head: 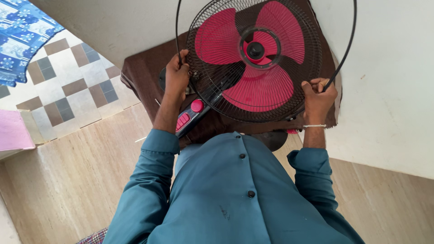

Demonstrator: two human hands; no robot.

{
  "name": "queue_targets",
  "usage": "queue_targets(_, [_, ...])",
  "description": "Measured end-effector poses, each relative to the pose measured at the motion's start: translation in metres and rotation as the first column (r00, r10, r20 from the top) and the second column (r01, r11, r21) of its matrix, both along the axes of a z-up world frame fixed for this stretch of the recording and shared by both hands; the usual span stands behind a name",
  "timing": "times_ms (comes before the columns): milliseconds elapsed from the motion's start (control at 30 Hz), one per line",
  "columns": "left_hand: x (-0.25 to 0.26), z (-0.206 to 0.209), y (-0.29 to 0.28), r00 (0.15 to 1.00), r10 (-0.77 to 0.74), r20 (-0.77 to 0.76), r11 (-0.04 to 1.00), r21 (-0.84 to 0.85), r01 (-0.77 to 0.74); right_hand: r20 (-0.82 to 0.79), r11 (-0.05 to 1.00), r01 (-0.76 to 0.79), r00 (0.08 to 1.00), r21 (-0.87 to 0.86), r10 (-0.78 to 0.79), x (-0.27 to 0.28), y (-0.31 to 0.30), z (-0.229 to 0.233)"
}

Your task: The person assembles a red electric fan by attaching the fan blades, securing the front grill, and fitting the outer ring. The person uses a screwdriver to tighten components and ensures the fan is properly assembled.

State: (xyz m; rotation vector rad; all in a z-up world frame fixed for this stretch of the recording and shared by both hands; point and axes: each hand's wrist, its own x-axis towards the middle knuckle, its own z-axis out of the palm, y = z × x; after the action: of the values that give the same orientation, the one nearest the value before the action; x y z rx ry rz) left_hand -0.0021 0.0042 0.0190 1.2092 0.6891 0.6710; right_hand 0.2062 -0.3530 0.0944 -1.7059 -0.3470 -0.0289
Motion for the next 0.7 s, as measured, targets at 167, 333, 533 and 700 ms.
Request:
queue_targets(167, [-0.0005, 0.0036, 0.0017, 1.000, -0.024, 0.020, 1.000, 0.004, 0.024, -0.028, 0.999, -0.015, 0.999, 0.042, 0.016, 0.0047, 0.0021, 0.0028])
queue_targets(333, [-0.0014, 0.0024, 0.0011, 0.999, -0.025, -0.042, 1.000, -0.012, 0.025, -0.049, 0.999, 0.005, 0.999, 0.034, -0.004, 0.0055, 0.0025, 0.0003])
queue_targets(533, [-0.0004, -0.0040, 0.0028, 1.000, -0.022, -0.015, 0.999, 0.034, 0.023, 0.005, 1.000, 0.002, 1.000, 0.023, -0.002, 0.0090, 0.0037, -0.0029])
queue_targets(700, [-0.0003, -0.0008, 0.0042, 1.000, -0.023, -0.014, 0.999, 0.049, 0.024, -0.038, 0.999, 0.000, 0.999, 0.051, 0.002, 0.0102, 0.0066, -0.0028])
